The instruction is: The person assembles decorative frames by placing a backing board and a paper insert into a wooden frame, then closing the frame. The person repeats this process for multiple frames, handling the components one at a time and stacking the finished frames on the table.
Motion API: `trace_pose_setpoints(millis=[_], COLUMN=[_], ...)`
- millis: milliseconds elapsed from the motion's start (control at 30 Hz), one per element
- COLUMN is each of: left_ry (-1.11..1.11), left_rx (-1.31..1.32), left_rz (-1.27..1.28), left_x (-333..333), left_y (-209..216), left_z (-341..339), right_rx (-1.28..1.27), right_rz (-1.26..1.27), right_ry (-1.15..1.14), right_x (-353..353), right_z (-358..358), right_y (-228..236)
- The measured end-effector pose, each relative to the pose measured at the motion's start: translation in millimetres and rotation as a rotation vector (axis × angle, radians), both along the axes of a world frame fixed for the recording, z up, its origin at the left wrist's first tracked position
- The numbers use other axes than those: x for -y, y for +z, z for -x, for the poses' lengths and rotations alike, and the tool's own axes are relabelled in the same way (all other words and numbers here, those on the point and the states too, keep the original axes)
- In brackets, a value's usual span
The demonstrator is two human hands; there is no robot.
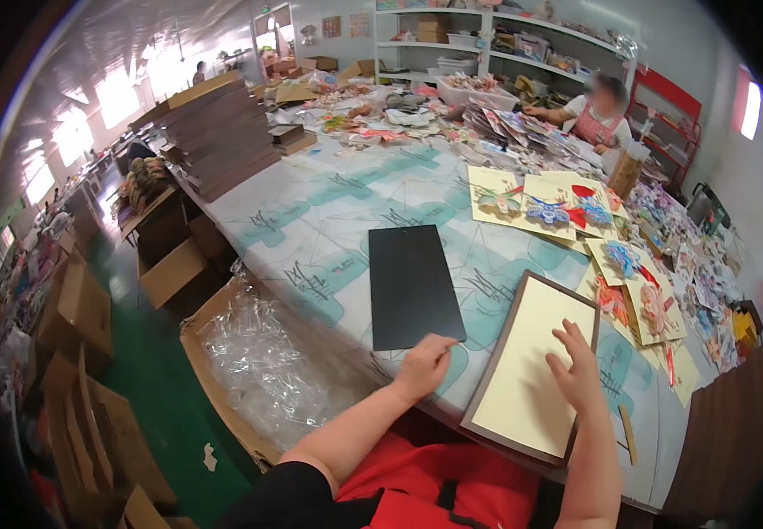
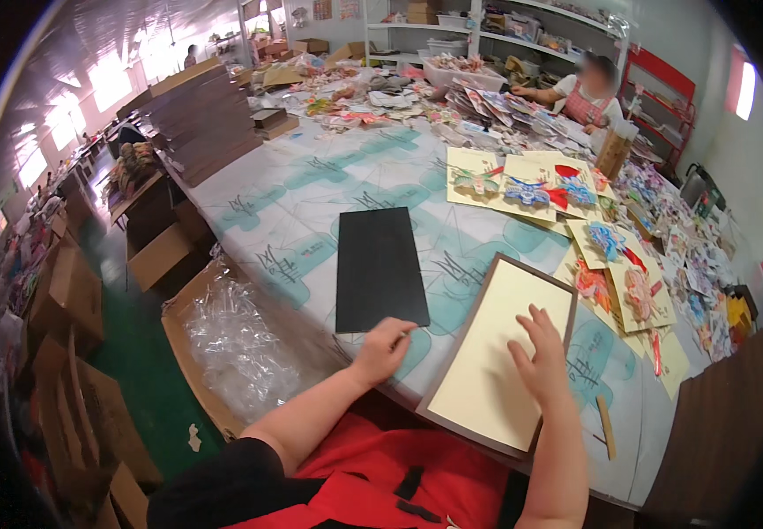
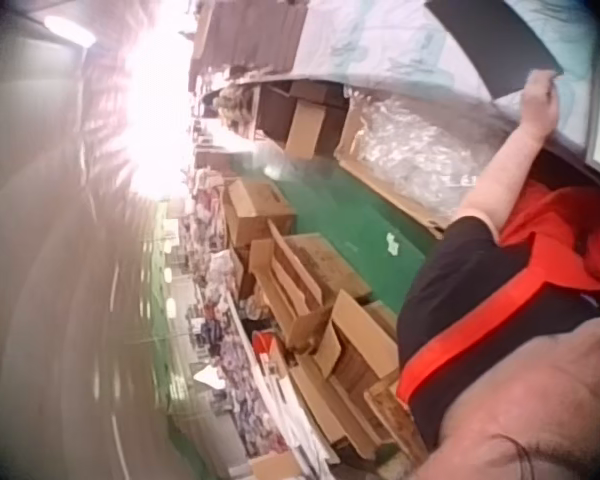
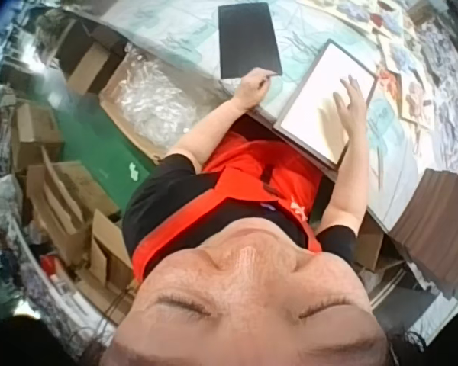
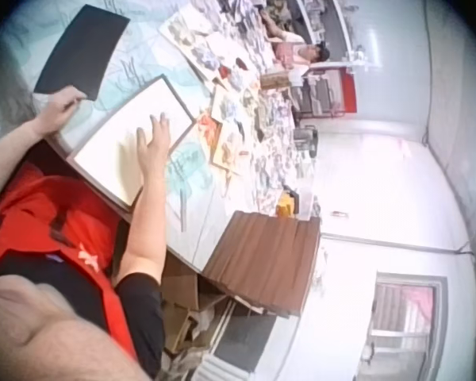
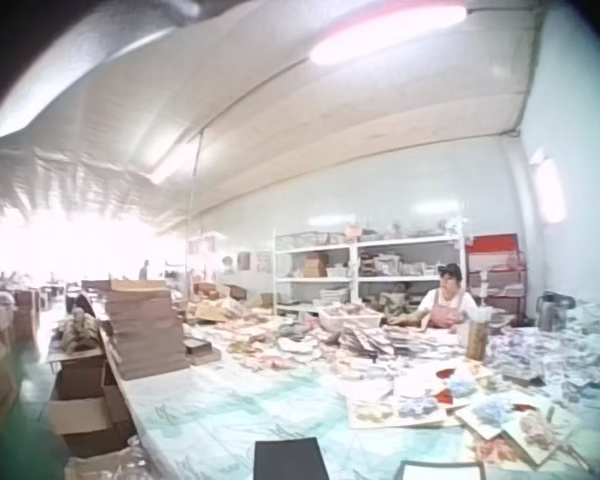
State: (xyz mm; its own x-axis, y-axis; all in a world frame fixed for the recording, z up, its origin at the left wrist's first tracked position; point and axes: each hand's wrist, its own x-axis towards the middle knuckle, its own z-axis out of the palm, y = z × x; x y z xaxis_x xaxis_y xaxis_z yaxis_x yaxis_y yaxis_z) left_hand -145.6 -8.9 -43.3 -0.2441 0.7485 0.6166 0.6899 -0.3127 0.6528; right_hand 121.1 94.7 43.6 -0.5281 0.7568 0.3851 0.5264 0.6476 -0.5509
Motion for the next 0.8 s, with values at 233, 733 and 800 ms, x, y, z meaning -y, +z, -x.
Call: trace_pose_setpoints(millis=[233, 733, 800], left_ry=[0.444, 0.356, 0.290], left_rx=[-0.188, -0.188, -0.083], left_rz=[0.308, 0.888, 0.752], left_x=[-31.4, -32.6, -21.2], left_y=[10.7, 51.5, 39.3], left_z=[52.3, 76.9, 102.2], right_rx=[-0.169, -0.458, -0.479], right_rz=[0.049, 0.191, 0.216], right_ry=[-0.252, -0.470, -0.447], right_x=[90.6, 152.3, 153.2], right_z=[-70.8, -139.1, -134.2], right_y=[-6.2, -64.3, -61.8])
